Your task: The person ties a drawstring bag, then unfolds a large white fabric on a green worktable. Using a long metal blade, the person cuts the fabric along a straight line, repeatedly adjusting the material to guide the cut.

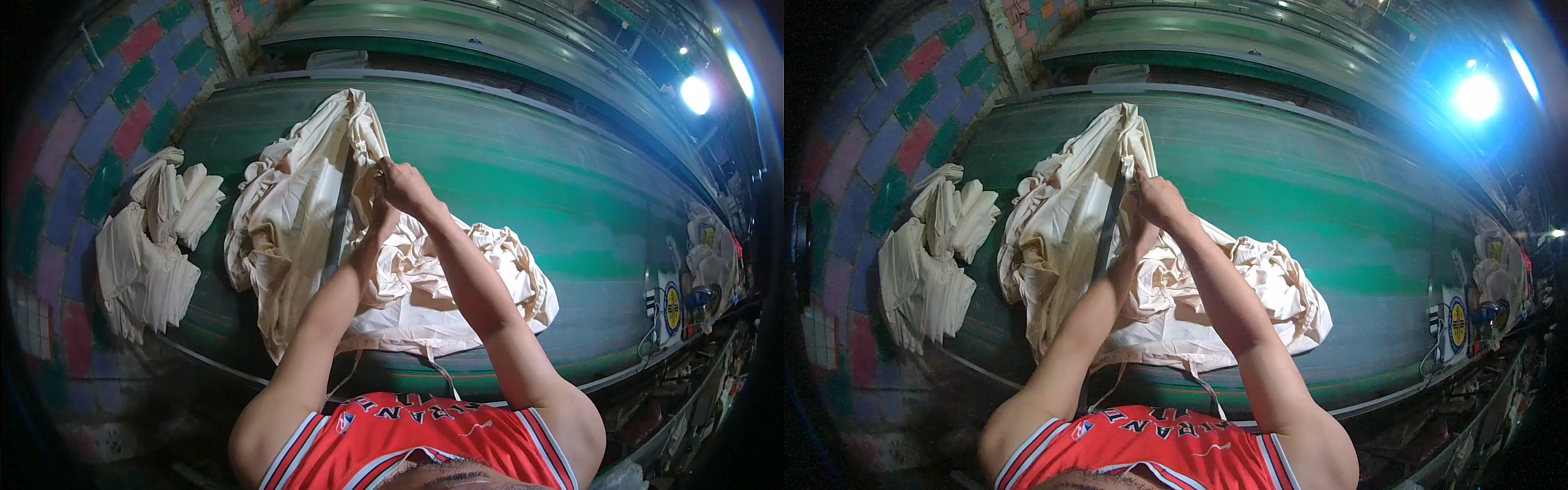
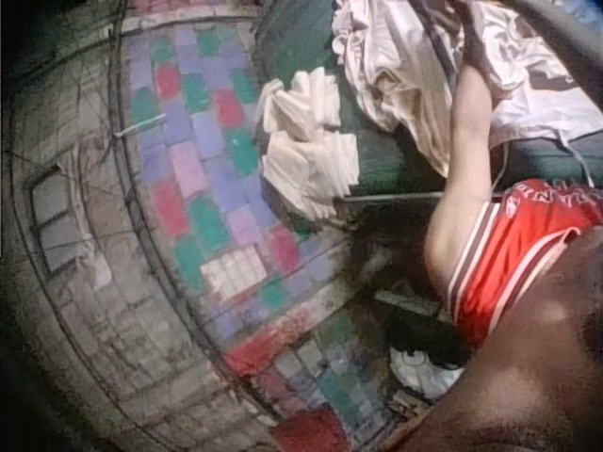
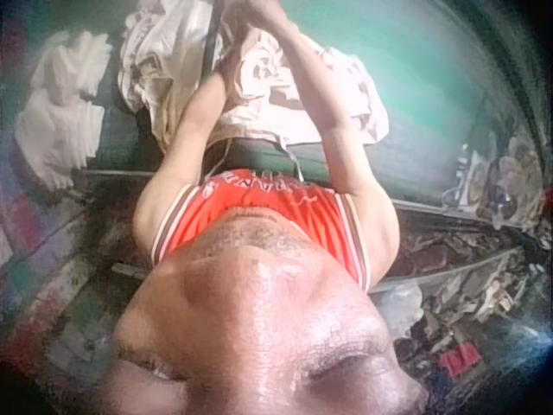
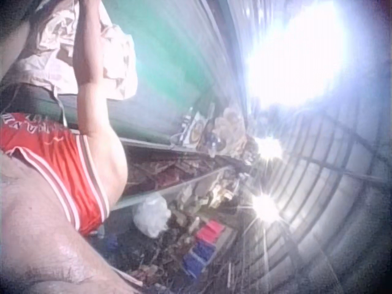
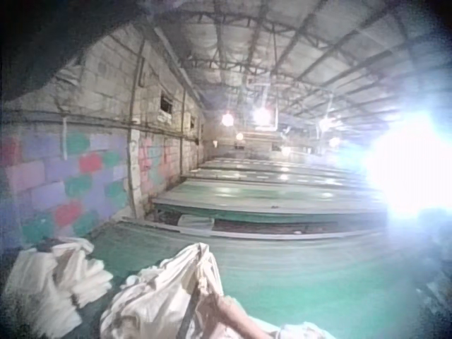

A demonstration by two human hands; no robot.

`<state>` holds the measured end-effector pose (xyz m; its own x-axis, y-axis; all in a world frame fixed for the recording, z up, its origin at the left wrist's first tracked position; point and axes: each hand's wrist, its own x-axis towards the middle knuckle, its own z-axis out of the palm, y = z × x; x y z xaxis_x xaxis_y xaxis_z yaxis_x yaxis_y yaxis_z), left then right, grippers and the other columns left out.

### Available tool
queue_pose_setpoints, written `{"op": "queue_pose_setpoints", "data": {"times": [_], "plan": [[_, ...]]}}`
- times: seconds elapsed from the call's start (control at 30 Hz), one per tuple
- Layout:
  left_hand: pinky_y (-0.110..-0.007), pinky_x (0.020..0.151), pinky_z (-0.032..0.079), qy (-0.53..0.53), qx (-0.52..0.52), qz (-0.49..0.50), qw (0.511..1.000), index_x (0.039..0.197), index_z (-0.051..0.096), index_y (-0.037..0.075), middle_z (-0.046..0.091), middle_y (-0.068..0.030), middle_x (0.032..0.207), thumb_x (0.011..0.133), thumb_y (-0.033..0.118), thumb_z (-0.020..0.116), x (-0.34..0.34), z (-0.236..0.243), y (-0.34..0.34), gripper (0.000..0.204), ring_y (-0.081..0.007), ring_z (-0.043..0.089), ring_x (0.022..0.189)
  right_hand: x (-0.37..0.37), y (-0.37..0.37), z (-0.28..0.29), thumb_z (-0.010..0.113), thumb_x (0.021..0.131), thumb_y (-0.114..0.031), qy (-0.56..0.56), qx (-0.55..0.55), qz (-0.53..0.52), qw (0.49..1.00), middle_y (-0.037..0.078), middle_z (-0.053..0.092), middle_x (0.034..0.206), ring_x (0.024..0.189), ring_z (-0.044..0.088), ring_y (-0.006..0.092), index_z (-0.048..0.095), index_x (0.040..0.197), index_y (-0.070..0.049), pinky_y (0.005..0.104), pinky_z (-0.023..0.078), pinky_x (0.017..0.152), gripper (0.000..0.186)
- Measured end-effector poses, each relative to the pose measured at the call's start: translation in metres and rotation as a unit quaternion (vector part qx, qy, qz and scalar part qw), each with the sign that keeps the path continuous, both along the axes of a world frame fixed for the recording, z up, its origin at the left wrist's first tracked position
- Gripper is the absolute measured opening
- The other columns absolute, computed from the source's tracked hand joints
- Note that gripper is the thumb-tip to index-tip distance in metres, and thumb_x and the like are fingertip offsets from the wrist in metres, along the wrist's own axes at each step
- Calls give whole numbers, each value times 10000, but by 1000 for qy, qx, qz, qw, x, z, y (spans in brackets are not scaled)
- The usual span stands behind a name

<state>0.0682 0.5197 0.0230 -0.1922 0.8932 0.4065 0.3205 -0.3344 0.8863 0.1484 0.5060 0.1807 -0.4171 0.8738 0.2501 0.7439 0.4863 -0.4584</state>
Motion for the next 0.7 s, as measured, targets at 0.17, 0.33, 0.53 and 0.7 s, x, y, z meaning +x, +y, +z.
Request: {"op": "queue_pose_setpoints", "data": {"times": [0.17, 0.33, 0.53, 0.7], "plan": [[-306, 734, 543, -429, -123, -104, 889, 1162, 579, 16, 699, -93, 879, 1056, 316, 457, -18, 58, -32, 340, -174, 678, 763, 23, -15, -21, 548, 842, 56, 224, 65, 0, 972, 216, 658, 1176, 1066, 646, 366, 610, 1260, -6, 378, 522, 915, 427], [-259, 609, 488, -686, -166, -392, 590, 1264, 559, -60, 713, -78, 883, 1017, 357, 545, -43, 85, -45, 485, -156, 593, 686, 25, -4, -71, 701, 748, -32, 120, 60, 135, 982, 220, 651, 1208, 1139, 613, 363, 689, 1126, -38, 433, 503, 952, 378], [-241, 628, 473, -671, -69, -434, 598, 1341, 528, -3, 624, -148, 1302, 1017, 169, 545, -70, 101, -51, 368, -144, 567, 701, 42, 2, -42, 595, 892, -222, -25, 43, -50, 998, 239, 689, 815, 776, 686, 429, 710, 928, -61, 530, 552, 706, 201], [-219, 721, 475, -296, -148, -329, 885, 1537, 313, 100, 270, -67, 1598, 899, 142, 707, -53, 114, -68, 751, -107, 602, 881, 37, -15, 84, 539, 882, -147, -17, 143, -62, 988, 219, 695, 863, 799, 681, 420, 730, 967, -97, 496, 552, 710, 214]]}}
